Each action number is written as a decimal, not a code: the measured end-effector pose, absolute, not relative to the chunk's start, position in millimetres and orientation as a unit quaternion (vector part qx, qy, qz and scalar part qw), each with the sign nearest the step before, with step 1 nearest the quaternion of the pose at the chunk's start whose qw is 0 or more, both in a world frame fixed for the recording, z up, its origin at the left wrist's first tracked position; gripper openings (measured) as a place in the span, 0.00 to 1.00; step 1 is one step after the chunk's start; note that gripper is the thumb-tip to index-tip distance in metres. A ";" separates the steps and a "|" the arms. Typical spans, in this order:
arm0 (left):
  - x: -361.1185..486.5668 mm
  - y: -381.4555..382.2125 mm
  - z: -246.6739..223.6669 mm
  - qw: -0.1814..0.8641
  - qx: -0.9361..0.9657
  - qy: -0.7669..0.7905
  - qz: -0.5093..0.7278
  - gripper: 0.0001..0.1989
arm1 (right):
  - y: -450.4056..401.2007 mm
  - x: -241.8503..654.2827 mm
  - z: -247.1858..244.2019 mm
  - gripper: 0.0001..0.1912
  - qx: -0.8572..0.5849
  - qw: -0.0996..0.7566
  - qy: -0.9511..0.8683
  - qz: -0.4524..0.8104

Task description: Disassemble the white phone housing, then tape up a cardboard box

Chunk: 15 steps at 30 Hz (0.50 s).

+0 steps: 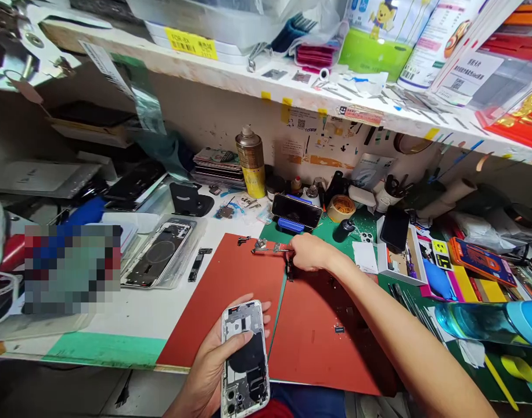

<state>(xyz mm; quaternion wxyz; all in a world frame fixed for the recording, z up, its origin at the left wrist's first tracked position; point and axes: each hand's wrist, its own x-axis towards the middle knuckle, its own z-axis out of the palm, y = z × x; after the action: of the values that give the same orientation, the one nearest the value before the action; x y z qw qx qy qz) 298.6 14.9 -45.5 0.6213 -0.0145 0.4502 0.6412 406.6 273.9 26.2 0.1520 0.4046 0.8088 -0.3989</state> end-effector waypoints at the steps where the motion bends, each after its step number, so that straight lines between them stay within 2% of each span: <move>1: 298.4 15.1 -45.5 0.622 -0.015 0.451 0.640 0.37 | 273.0 406.2 25.5 0.16 0.407 0.146 0.804 -0.408; 5: 298.2 15.4 -44.6 0.623 -0.019 0.452 0.638 0.37 | 259.4 417.2 20.7 0.14 0.441 0.080 0.775 -0.445; 12: 298.6 17.1 -41.3 0.623 -0.021 0.459 0.633 0.39 | 212.9 462.5 -9.0 0.10 0.571 -0.142 0.624 -0.513; 15: 299.0 17.5 -42.1 0.623 -0.021 0.455 0.636 0.39 | 199.4 465.3 -23.2 0.12 0.597 -0.207 0.558 -0.538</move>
<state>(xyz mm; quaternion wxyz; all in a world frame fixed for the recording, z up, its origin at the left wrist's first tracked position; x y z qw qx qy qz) 299.0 17.5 -42.1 0.6229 -0.0209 0.4552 0.6359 465.3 199.4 -23.2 -0.2071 0.5974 0.5577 -0.5377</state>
